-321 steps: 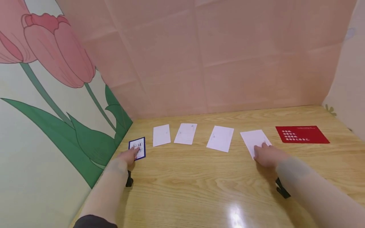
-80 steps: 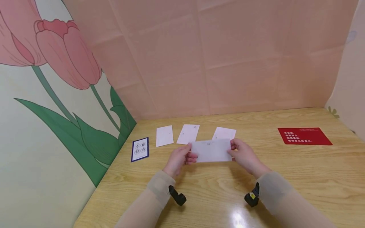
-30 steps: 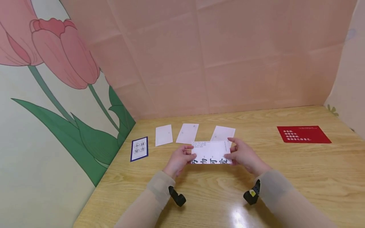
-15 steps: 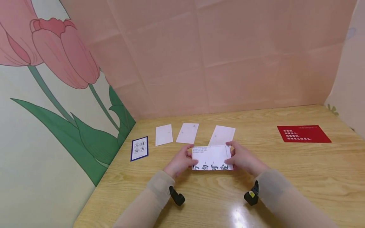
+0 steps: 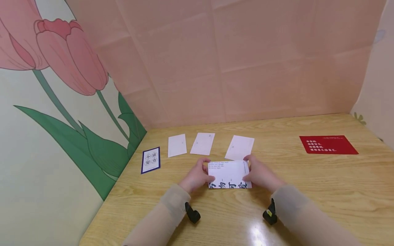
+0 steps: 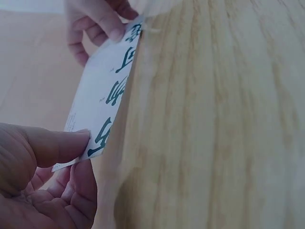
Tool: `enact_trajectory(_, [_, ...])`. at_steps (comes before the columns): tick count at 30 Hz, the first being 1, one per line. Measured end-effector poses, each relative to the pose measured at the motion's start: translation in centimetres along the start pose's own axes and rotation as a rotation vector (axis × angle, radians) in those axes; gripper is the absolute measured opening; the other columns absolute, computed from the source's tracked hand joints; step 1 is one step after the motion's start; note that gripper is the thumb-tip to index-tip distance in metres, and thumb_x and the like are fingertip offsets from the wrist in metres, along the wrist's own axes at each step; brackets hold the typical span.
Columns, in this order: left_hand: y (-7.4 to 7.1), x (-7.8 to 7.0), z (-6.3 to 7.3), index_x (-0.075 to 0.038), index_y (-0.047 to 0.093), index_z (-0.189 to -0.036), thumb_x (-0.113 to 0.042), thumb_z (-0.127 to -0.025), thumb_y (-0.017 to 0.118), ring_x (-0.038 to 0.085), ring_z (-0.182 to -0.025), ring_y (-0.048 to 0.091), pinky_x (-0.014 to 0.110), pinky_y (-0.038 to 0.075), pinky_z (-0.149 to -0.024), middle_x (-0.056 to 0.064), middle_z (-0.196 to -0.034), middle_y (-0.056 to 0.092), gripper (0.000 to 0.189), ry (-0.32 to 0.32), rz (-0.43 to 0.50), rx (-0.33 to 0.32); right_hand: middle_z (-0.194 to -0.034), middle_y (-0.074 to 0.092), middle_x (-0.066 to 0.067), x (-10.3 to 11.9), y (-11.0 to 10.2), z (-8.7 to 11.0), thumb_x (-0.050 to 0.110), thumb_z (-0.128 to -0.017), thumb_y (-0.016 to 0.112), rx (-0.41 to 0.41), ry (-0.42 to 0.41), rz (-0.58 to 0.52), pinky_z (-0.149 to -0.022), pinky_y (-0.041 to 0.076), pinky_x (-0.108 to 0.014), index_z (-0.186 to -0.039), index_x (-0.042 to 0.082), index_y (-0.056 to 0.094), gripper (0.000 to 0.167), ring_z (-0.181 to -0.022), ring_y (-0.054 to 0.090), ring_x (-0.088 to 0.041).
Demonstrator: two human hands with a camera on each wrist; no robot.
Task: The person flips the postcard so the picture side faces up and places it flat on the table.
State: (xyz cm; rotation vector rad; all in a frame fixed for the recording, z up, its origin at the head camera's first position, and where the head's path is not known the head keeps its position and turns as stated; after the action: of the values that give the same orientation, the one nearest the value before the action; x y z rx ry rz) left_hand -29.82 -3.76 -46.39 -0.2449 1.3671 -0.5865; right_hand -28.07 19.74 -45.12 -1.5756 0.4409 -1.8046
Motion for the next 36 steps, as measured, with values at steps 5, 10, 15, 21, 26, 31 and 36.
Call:
enact_trajectory(5, [0.27,0.16,-0.06,-0.025,0.043,-0.134,-0.010,-0.080,0.078,0.017,-0.078,0.054,0.032,0.042,-0.073,0.001,-0.090,0.056,0.066,0.000,-0.070,0.001,-0.101,0.056,-0.016,-0.03,0.14,-0.03,0.013,-0.080,0.078,-0.002,0.009,0.052,-0.073,0.044,-0.037,-0.136,0.001,0.036,0.071,-0.085,0.054,-0.027])
enact_trajectory(10, [0.52,0.21,-0.14,-0.023,0.042,-0.135,-0.011,-0.081,0.078,0.016,-0.077,0.054,0.031,0.043,-0.072,0.001,-0.090,0.055,0.067,0.000,-0.109,-0.006,-0.103,0.057,-0.017,-0.07,0.19,-0.18,0.013,-0.078,0.080,-0.013,-0.001,0.070,-0.077,0.046,-0.040,-0.133,-0.001,0.040,0.070,-0.087,0.053,-0.027])
enact_trajectory(15, [0.69,0.18,-0.08,-0.020,0.044,-0.135,-0.011,-0.079,0.079,0.016,-0.077,0.053,0.031,0.044,-0.072,0.000,-0.090,0.055,0.067,0.020,-0.176,-0.011,-0.101,0.058,-0.016,-0.08,0.28,-0.36,0.013,-0.075,0.082,-0.021,-0.026,0.103,-0.078,0.047,-0.041,-0.128,-0.004,0.046,0.066,-0.087,0.053,-0.027])
enact_trajectory(21, [0.88,0.34,-0.23,-0.014,0.052,-0.127,-0.016,-0.076,0.083,0.014,-0.085,0.052,0.031,0.045,-0.080,-0.001,-0.099,0.056,0.060,0.052,-0.291,0.004,-0.100,0.056,-0.014,-0.27,0.36,-0.42,0.016,-0.074,0.084,-0.024,-0.045,0.164,-0.078,0.044,-0.044,-0.122,-0.005,0.053,0.061,-0.088,0.050,-0.029])
enact_trajectory(26, [1.00,0.32,-0.30,-0.012,0.055,-0.126,-0.022,-0.076,0.083,0.014,-0.093,0.050,0.031,0.044,-0.087,0.001,-0.110,0.054,0.058,0.058,-0.375,0.025,-0.099,0.055,-0.013,-0.30,0.42,-0.33,0.017,-0.074,0.083,-0.027,-0.052,0.203,-0.078,0.042,-0.045,-0.119,-0.004,0.056,0.057,-0.089,0.048,-0.029])
enact_trajectory(31, [1.01,0.16,-0.30,-0.010,0.056,-0.128,-0.023,-0.077,0.082,0.015,-0.095,0.049,0.031,0.043,-0.090,0.002,-0.112,0.053,0.058,0.054,-0.410,0.047,-0.100,0.054,-0.014,-0.17,0.35,-0.17,0.016,-0.074,0.083,-0.018,-0.053,0.225,-0.079,0.042,-0.046,-0.119,-0.005,0.058,0.056,-0.089,0.047,-0.030])
enact_trajectory(36, [0.94,0.01,-0.18,-0.011,0.056,-0.129,-0.023,-0.078,0.081,0.015,-0.096,0.049,0.032,0.044,-0.091,0.002,-0.114,0.053,0.058,0.041,-0.420,0.060,-0.105,0.054,-0.017,0.17,0.22,0.28,0.017,-0.076,0.081,-0.010,-0.065,0.248,-0.081,0.043,-0.048,-0.123,-0.004,0.060,0.056,-0.090,0.048,-0.030])
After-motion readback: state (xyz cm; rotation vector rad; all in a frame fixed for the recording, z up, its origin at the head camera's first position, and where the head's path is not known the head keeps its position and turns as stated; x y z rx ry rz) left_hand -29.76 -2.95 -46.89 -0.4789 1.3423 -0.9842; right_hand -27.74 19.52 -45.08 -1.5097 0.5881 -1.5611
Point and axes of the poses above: each hand's wrist, its own z-axis away from the middle knuckle, its own y-axis out of the palm, x = y × z, the point moved 4 cm from there along -z, towards the middle knuckle
